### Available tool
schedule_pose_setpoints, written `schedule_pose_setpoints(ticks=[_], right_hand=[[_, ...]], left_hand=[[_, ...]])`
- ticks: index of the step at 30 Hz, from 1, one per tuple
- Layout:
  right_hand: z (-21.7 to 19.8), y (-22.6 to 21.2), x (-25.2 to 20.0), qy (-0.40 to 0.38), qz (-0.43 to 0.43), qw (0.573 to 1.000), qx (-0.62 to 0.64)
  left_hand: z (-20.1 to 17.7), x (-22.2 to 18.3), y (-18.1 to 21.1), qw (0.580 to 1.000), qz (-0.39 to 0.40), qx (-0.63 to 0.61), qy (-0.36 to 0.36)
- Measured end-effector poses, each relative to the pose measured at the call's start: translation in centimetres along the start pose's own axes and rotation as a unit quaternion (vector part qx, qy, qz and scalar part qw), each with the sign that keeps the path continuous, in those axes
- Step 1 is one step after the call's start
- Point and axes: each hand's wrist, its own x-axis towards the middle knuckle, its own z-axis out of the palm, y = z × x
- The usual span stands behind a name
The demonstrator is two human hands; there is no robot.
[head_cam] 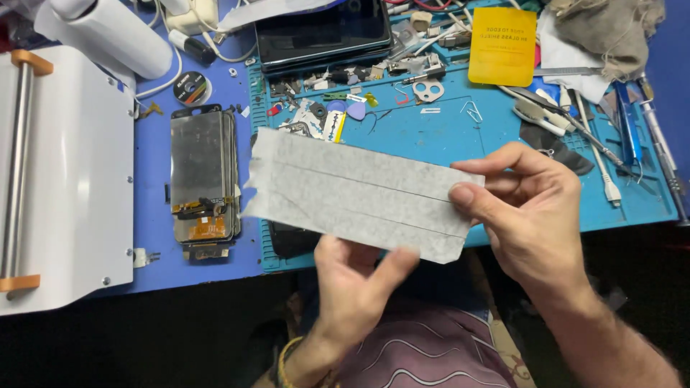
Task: Applying masking tape to a cracked phone screen and preparing a paper template using scissors
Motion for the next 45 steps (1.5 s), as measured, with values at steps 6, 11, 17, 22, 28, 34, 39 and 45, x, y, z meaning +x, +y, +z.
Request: schedule_pose_setpoints(ticks=[6, 11, 17, 22, 28, 34, 39, 45], right_hand=[[-0.3, -1.2, 0.4, -0.036, 0.012, 0.998, -0.052], [-0.8, -2.4, 0.7, -0.057, 0.08, 0.992, -0.074], [-3.4, -1.2, 0.3, -0.022, 0.096, 0.994, 0.045], [-4.4, -0.1, 0.8, -0.081, -0.011, 0.996, -0.04], [-4.6, -0.5, 1.1, -0.088, -0.012, 0.986, -0.141], [-4.4, -0.3, 0.7, -0.071, 0.014, 0.975, -0.212], [-4.7, -0.7, -0.2, -0.09, -0.001, 0.96, -0.266], [-5.0, -1.3, -1.8, -0.169, -0.059, 0.947, -0.268]], left_hand=[[4.2, 4.4, 2.6, 0.963, 0.073, 0.224, 0.134], [4.3, 5.3, 2.9, 0.965, 0.03, 0.225, 0.135], [4.4, 6.2, 2.7, 0.966, 0.024, 0.23, 0.117], [4.9, 6.3, 1.8, 0.962, 0.031, 0.255, 0.092], [5.1, 6.5, 1.8, 0.964, 0.015, 0.256, 0.074], [5.2, 7.0, 1.8, 0.949, 0.05, 0.304, 0.069], [4.4, 7.8, 1.4, 0.948, 0.052, 0.302, 0.086], [4.9, 8.8, 2.0, 0.982, 0.014, 0.166, 0.09]])
